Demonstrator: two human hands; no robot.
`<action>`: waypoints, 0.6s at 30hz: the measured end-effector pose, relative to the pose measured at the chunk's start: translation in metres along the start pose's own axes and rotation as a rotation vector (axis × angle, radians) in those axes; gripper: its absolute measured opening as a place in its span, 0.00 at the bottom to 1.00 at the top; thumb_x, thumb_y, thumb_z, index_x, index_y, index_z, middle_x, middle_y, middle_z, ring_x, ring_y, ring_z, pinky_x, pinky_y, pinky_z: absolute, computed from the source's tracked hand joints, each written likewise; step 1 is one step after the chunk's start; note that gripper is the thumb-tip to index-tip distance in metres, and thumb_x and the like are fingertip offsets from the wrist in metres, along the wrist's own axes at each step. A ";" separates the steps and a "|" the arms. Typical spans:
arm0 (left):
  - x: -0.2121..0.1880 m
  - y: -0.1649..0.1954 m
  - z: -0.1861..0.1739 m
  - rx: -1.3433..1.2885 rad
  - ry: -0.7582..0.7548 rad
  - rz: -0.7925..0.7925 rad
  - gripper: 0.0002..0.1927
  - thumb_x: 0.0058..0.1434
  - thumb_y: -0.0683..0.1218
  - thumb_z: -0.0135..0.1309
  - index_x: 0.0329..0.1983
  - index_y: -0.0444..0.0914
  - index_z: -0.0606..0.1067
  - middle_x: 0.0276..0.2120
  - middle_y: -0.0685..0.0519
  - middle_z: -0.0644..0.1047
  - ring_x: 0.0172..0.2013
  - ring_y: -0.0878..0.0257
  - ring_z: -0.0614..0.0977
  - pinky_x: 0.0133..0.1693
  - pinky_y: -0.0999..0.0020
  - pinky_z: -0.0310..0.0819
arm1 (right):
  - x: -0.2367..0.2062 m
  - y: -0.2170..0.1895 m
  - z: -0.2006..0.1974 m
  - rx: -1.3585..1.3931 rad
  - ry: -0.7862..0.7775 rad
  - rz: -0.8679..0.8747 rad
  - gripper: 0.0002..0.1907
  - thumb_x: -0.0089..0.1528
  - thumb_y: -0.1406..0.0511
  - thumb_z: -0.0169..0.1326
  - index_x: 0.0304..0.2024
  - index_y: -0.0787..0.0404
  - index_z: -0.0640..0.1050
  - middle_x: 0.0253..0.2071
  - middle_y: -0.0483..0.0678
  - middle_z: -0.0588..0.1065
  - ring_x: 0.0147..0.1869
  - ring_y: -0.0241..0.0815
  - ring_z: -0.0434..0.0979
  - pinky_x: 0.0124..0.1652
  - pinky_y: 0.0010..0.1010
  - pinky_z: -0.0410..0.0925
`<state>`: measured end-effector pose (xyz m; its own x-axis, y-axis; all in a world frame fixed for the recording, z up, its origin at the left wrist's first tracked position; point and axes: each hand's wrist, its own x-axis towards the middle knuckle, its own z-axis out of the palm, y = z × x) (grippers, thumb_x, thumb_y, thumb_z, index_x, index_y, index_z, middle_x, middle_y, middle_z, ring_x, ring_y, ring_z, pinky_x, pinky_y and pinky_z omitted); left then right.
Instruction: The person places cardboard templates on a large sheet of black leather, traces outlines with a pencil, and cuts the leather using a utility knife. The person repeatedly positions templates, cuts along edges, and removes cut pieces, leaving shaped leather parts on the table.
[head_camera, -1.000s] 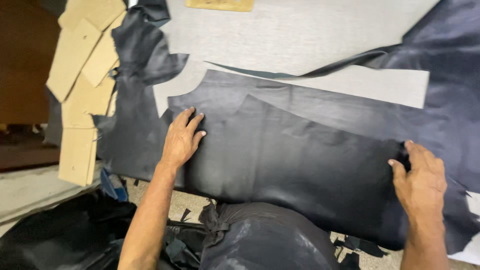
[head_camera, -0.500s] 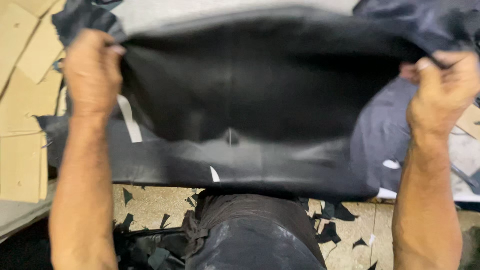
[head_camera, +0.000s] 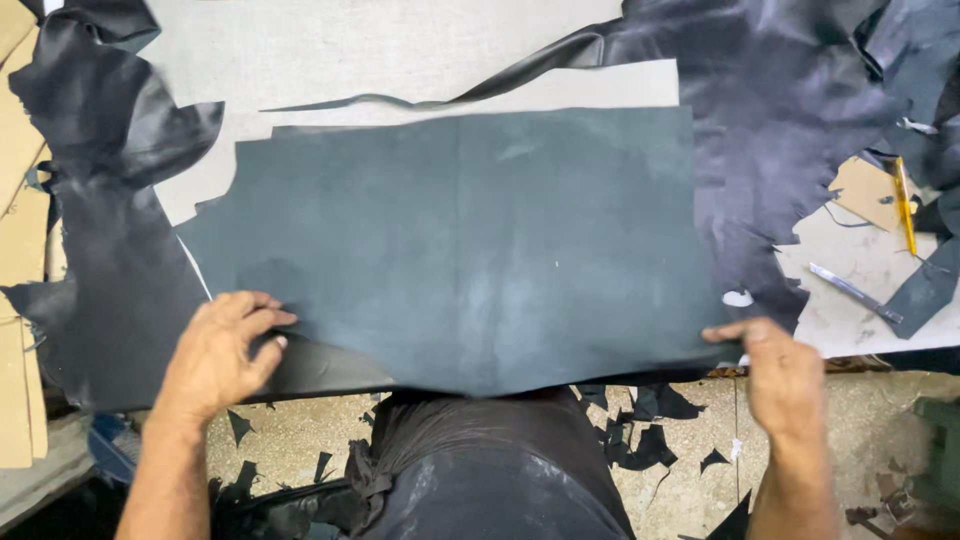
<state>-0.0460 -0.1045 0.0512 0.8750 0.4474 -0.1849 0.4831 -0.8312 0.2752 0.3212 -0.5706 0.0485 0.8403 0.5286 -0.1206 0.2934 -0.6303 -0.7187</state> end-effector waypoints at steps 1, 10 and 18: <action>-0.002 0.006 0.012 -0.001 0.013 -0.032 0.20 0.51 0.50 0.57 0.48 0.42 0.81 0.56 0.47 0.76 0.58 0.51 0.74 0.61 0.52 0.64 | -0.006 0.004 0.008 -0.172 -0.060 0.153 0.23 0.71 0.53 0.44 0.43 0.56 0.86 0.46 0.52 0.83 0.49 0.48 0.81 0.47 0.39 0.72; 0.021 0.051 0.060 0.054 0.191 -0.157 0.32 0.58 0.58 0.58 0.64 0.41 0.73 0.66 0.39 0.66 0.66 0.41 0.65 0.63 0.47 0.60 | 0.027 0.038 0.054 -0.682 0.336 0.016 0.29 0.55 0.51 0.69 0.50 0.63 0.80 0.46 0.59 0.77 0.48 0.61 0.78 0.47 0.46 0.70; -0.008 -0.006 0.048 -0.199 0.359 -0.220 0.20 0.64 0.45 0.54 0.60 0.42 0.76 0.65 0.48 0.72 0.68 0.48 0.69 0.66 0.52 0.62 | 0.074 0.113 0.035 -0.509 -0.015 0.549 0.36 0.56 0.48 0.67 0.58 0.63 0.80 0.47 0.64 0.82 0.52 0.63 0.83 0.54 0.50 0.72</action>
<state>-0.0573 -0.1189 0.0063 0.6895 0.7209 0.0700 0.6241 -0.6403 0.4478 0.4006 -0.5829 -0.0657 0.9214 0.0677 -0.3826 0.0116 -0.9891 -0.1469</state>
